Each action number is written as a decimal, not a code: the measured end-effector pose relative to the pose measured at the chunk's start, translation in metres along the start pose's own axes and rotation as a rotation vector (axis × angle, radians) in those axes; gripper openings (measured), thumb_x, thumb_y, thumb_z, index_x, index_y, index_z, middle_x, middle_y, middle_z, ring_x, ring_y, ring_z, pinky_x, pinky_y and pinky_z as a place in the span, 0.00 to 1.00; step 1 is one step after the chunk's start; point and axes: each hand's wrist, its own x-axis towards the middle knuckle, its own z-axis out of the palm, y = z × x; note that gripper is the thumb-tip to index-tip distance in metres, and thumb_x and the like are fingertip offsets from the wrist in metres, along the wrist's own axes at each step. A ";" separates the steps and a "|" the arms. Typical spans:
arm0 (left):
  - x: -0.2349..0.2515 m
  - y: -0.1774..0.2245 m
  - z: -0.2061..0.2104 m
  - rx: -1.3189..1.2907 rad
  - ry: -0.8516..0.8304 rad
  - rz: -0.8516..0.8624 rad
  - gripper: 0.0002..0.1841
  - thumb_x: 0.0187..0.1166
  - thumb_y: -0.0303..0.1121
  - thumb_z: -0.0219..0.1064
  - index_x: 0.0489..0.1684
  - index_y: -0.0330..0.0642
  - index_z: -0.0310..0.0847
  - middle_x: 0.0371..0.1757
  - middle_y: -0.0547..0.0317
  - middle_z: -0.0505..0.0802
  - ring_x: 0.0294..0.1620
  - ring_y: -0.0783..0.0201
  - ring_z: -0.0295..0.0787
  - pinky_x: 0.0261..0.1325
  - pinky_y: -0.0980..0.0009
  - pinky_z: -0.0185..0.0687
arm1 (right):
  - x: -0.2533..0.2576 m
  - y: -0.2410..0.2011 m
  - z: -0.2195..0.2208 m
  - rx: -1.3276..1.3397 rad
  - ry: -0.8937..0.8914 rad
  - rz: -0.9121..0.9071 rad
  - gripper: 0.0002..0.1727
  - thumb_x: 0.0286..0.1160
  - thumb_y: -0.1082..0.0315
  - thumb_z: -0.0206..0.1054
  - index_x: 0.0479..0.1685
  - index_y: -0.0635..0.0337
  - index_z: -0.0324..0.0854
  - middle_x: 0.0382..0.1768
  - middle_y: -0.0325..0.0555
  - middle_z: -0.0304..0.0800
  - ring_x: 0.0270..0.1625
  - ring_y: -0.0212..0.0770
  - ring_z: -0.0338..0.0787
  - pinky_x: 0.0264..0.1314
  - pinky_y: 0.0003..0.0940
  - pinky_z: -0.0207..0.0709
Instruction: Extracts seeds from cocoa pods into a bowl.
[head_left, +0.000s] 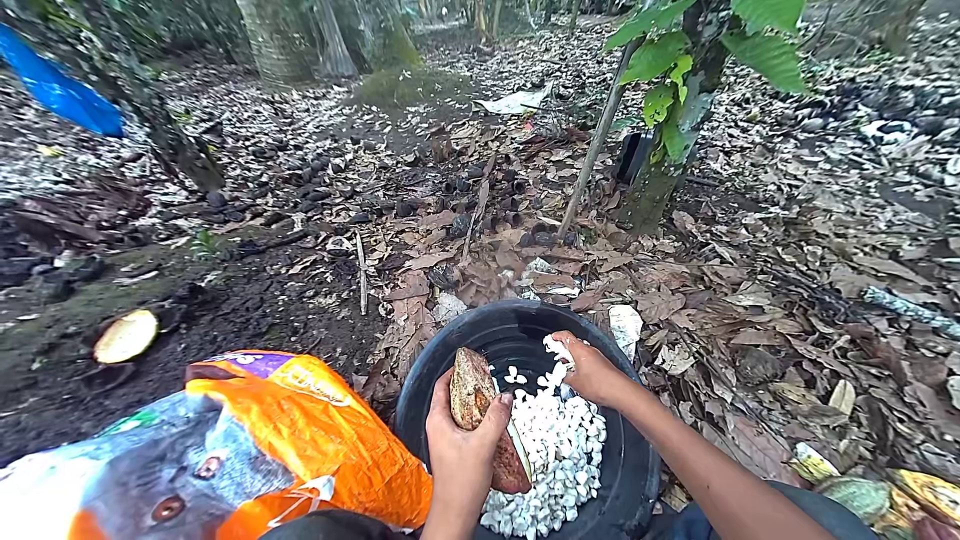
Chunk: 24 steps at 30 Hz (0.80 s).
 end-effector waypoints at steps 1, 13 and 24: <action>0.000 0.000 0.000 -0.001 0.000 0.001 0.38 0.56 0.38 0.75 0.71 0.30 0.70 0.47 0.60 0.90 0.42 0.77 0.91 0.44 0.79 0.89 | -0.001 -0.001 -0.002 0.035 -0.022 0.011 0.39 0.75 0.80 0.64 0.90 0.58 0.56 0.77 0.63 0.76 0.77 0.56 0.80 0.79 0.52 0.72; -0.001 -0.001 0.000 0.002 -0.009 -0.003 0.38 0.56 0.39 0.75 0.71 0.32 0.71 0.46 0.60 0.91 0.42 0.76 0.91 0.44 0.79 0.89 | -0.005 -0.005 0.000 0.031 0.038 0.190 0.19 0.92 0.59 0.54 0.69 0.63 0.73 0.39 0.56 0.87 0.27 0.44 0.90 0.36 0.42 0.87; -0.001 -0.003 -0.001 -0.018 -0.029 -0.014 0.36 0.57 0.39 0.74 0.70 0.32 0.72 0.45 0.61 0.91 0.42 0.74 0.92 0.44 0.77 0.90 | -0.003 0.003 0.000 0.103 0.081 0.047 0.17 0.90 0.68 0.53 0.69 0.61 0.77 0.52 0.53 0.90 0.41 0.45 0.92 0.48 0.45 0.87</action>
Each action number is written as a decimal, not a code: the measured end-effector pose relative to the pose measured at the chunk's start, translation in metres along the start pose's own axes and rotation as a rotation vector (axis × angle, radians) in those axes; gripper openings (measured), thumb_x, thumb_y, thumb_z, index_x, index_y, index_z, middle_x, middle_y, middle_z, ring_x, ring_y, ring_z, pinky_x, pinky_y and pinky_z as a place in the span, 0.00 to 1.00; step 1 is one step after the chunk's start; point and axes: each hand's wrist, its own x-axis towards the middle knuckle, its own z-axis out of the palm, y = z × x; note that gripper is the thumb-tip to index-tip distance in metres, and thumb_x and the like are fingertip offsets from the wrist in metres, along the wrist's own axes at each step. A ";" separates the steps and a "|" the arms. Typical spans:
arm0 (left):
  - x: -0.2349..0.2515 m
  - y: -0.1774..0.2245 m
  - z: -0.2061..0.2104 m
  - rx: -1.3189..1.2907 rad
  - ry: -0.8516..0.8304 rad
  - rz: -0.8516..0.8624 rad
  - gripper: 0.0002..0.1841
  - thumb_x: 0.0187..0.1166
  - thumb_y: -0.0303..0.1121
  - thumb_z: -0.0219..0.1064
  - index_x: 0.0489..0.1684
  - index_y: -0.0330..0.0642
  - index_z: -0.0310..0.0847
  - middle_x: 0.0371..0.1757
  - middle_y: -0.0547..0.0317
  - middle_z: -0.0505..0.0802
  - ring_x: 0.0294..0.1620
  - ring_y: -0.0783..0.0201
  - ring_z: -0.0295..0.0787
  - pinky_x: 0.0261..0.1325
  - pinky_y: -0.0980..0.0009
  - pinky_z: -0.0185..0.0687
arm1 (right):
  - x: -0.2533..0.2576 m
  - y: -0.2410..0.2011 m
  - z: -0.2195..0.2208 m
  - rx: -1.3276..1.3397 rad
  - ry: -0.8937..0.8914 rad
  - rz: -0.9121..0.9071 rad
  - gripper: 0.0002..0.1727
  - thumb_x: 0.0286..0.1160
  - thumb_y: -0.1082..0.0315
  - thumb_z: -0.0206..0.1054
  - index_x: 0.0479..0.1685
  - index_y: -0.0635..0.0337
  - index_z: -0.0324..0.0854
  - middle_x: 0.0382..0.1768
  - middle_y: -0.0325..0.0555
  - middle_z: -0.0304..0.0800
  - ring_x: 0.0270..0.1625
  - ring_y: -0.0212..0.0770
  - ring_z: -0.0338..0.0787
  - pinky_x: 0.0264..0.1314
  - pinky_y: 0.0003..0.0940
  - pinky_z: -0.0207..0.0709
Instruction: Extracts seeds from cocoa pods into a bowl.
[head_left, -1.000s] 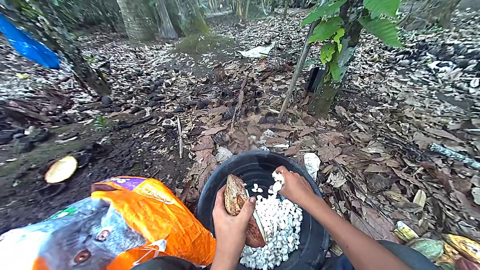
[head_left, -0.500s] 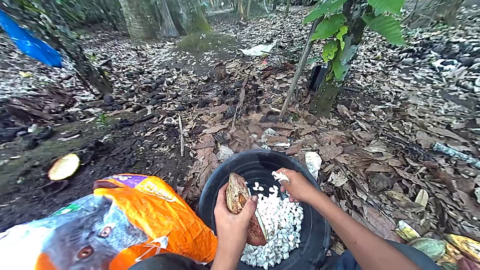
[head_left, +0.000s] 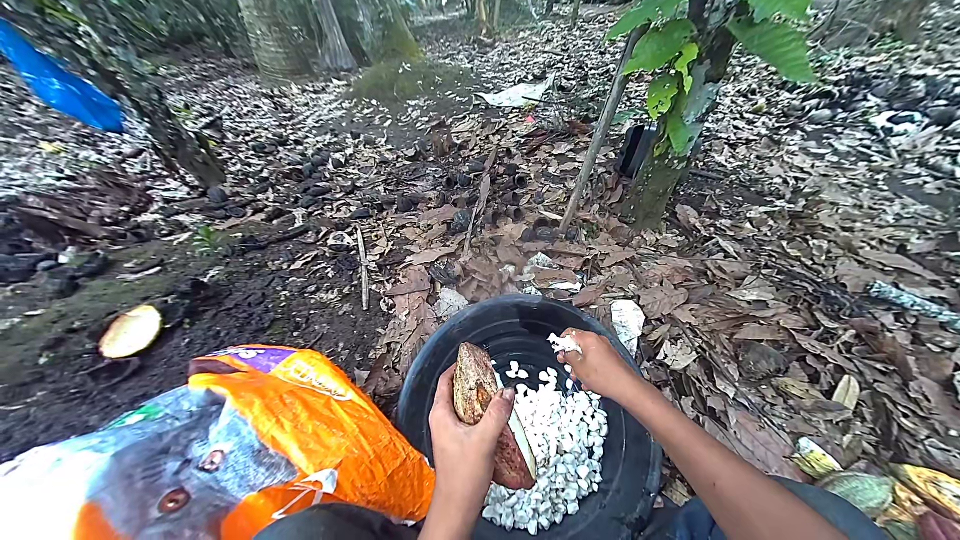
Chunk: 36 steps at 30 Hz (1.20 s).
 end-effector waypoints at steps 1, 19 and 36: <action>0.001 0.000 -0.001 -0.049 -0.021 -0.016 0.36 0.58 0.40 0.74 0.70 0.32 0.72 0.45 0.61 0.91 0.41 0.73 0.92 0.44 0.76 0.91 | -0.001 -0.001 0.000 0.043 0.002 -0.038 0.17 0.89 0.70 0.53 0.70 0.62 0.77 0.50 0.52 0.89 0.39 0.42 0.91 0.46 0.41 0.86; -0.012 -0.002 -0.004 -0.835 -0.314 -0.132 0.17 0.57 0.50 0.82 0.38 0.52 0.93 0.37 0.60 0.98 0.40 0.68 0.97 0.45 0.69 0.94 | -0.058 -0.027 -0.001 0.197 0.186 -0.384 0.18 0.87 0.55 0.62 0.47 0.64 0.81 0.25 0.43 0.87 0.25 0.33 0.89 0.34 0.31 0.86; -0.021 -0.006 0.011 -0.617 -0.342 -0.451 0.37 0.44 0.51 0.89 0.52 0.42 0.79 0.35 0.58 0.96 0.36 0.68 0.96 0.42 0.69 0.94 | -0.076 -0.038 -0.003 -0.043 0.100 -0.679 0.38 0.69 0.45 0.76 0.79 0.53 0.76 0.71 0.52 0.85 0.64 0.50 0.90 0.60 0.52 0.85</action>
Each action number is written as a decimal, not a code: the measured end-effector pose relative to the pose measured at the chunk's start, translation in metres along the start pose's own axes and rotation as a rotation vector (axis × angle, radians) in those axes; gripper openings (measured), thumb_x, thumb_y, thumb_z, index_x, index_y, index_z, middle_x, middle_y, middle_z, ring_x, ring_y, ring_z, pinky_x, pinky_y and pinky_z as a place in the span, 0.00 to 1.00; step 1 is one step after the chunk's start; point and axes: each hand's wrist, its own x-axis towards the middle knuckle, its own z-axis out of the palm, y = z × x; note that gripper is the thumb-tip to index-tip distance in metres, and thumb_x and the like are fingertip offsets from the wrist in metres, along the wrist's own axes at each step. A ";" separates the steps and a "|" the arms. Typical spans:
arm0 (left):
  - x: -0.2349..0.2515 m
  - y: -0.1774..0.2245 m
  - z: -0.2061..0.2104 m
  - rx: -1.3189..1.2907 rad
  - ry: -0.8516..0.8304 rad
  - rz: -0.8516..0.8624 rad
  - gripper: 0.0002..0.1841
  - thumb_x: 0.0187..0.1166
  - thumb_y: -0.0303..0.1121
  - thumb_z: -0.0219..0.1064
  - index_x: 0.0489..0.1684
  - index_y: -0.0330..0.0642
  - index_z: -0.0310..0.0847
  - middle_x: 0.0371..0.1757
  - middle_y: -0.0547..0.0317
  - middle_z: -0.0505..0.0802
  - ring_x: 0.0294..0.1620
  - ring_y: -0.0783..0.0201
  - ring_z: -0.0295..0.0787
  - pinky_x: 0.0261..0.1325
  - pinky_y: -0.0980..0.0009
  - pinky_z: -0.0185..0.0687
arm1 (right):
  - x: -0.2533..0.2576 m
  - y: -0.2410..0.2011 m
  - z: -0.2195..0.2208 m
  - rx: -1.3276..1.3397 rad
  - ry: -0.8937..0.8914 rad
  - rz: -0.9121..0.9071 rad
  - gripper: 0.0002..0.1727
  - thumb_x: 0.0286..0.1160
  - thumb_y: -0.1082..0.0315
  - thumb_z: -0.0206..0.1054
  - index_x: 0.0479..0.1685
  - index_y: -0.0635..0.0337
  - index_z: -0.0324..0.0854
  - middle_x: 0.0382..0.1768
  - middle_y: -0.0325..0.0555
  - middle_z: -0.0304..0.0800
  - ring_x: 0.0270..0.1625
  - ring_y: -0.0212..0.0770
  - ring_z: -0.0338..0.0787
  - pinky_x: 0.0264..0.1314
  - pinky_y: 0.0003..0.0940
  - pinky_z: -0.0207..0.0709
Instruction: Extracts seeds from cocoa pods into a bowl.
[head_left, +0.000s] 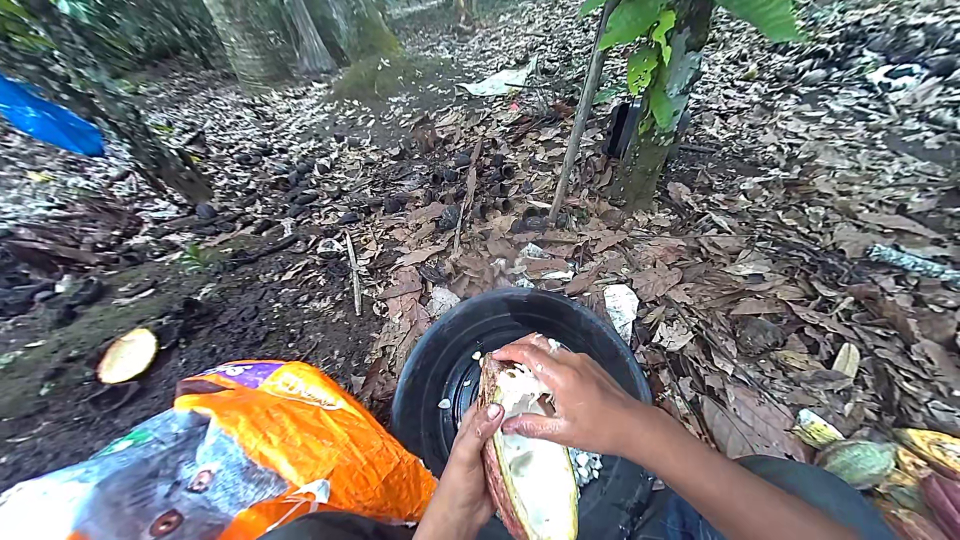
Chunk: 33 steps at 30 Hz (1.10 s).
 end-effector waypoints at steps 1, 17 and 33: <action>-0.001 0.001 0.001 0.002 0.006 -0.009 0.36 0.44 0.51 0.89 0.50 0.43 0.79 0.35 0.58 0.96 0.36 0.68 0.96 0.41 0.69 0.94 | -0.001 -0.002 0.000 -0.045 -0.034 0.002 0.40 0.70 0.47 0.76 0.82 0.52 0.73 0.70 0.53 0.86 0.59 0.53 0.92 0.56 0.55 0.85; -0.005 -0.003 0.005 0.012 0.043 -0.091 0.12 0.75 0.38 0.59 0.46 0.44 0.82 0.35 0.56 0.96 0.38 0.67 0.96 0.45 0.68 0.94 | 0.000 0.025 0.033 -0.309 0.179 -0.335 0.28 0.69 0.54 0.70 0.68 0.60 0.85 0.36 0.54 0.93 0.24 0.49 0.90 0.22 0.44 0.81; 0.000 -0.005 0.001 0.023 0.042 -0.096 0.14 0.77 0.39 0.58 0.52 0.40 0.80 0.39 0.53 0.96 0.41 0.64 0.96 0.47 0.66 0.94 | -0.001 0.015 0.030 -0.250 0.023 -0.125 0.31 0.70 0.56 0.72 0.75 0.55 0.79 0.41 0.55 0.93 0.31 0.54 0.92 0.31 0.51 0.84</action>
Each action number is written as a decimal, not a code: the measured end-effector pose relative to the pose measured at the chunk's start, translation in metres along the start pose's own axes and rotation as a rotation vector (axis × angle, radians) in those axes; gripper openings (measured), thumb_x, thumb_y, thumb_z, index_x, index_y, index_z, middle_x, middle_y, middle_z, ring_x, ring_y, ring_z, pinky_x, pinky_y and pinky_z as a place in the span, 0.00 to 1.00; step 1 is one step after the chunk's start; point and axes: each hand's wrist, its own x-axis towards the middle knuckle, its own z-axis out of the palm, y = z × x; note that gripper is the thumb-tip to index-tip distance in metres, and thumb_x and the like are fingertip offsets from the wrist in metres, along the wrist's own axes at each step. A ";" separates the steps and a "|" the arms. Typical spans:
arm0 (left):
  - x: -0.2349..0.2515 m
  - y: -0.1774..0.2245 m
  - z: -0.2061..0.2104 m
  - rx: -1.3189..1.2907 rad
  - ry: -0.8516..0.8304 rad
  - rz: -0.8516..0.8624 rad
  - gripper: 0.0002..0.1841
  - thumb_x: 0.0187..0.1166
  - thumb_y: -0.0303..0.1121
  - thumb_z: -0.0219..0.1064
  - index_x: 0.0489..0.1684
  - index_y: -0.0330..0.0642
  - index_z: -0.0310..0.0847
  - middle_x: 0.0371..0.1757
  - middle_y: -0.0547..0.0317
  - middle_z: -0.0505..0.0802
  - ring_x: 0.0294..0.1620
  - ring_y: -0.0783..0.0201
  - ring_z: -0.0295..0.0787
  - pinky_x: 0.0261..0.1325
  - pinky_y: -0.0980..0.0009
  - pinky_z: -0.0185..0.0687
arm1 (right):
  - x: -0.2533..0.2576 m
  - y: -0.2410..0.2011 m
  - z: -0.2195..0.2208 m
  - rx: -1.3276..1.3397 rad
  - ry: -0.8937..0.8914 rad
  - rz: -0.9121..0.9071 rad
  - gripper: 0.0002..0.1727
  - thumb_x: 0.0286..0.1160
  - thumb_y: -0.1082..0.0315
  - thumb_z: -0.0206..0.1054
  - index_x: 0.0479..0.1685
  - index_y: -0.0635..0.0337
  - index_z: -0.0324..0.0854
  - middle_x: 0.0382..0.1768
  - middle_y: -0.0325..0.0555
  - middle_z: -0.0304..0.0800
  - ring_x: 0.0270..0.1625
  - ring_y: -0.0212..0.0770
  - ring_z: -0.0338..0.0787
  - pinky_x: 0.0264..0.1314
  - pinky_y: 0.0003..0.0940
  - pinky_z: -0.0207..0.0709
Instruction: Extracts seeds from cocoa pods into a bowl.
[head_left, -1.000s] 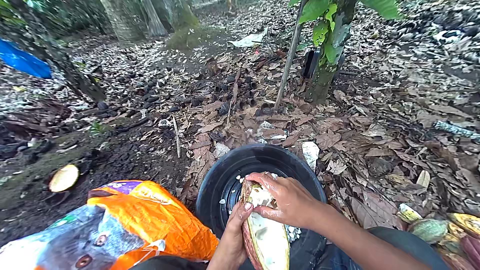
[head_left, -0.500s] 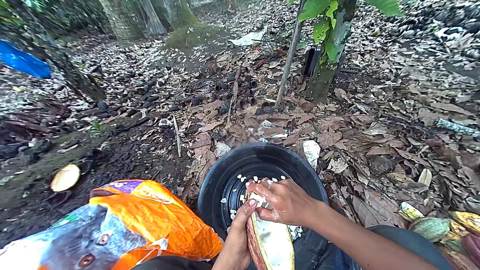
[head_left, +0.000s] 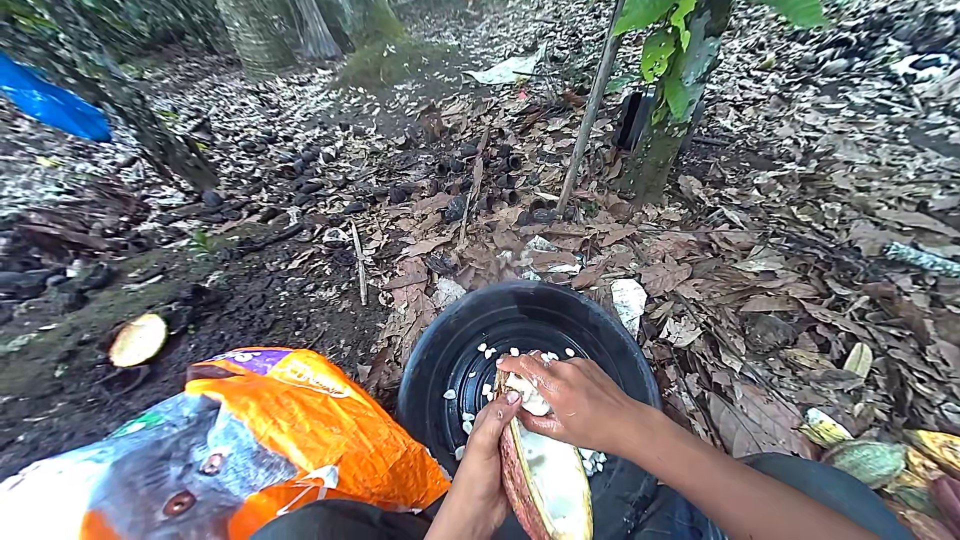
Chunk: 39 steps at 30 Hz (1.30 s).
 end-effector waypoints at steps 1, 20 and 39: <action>0.000 -0.001 0.000 0.001 -0.004 -0.006 0.15 0.77 0.40 0.59 0.53 0.41 0.79 0.40 0.53 0.95 0.42 0.64 0.96 0.48 0.65 0.93 | 0.000 0.002 0.002 -0.003 0.012 -0.012 0.30 0.70 0.56 0.72 0.74 0.55 0.80 0.40 0.54 0.93 0.31 0.53 0.92 0.30 0.51 0.83; 0.000 -0.002 -0.002 0.013 -0.030 -0.006 0.16 0.75 0.42 0.62 0.52 0.40 0.81 0.39 0.52 0.96 0.42 0.63 0.96 0.48 0.64 0.94 | 0.001 0.008 -0.006 -0.012 -0.017 -0.116 0.29 0.68 0.67 0.70 0.73 0.60 0.79 0.36 0.54 0.92 0.31 0.54 0.92 0.31 0.49 0.85; 0.007 -0.004 -0.007 0.205 -0.008 0.041 0.28 0.71 0.44 0.66 0.66 0.34 0.72 0.43 0.50 0.95 0.43 0.62 0.96 0.50 0.64 0.93 | 0.000 0.010 -0.013 0.310 -0.066 0.018 0.26 0.74 0.73 0.69 0.74 0.61 0.77 0.54 0.55 0.93 0.52 0.49 0.94 0.58 0.45 0.87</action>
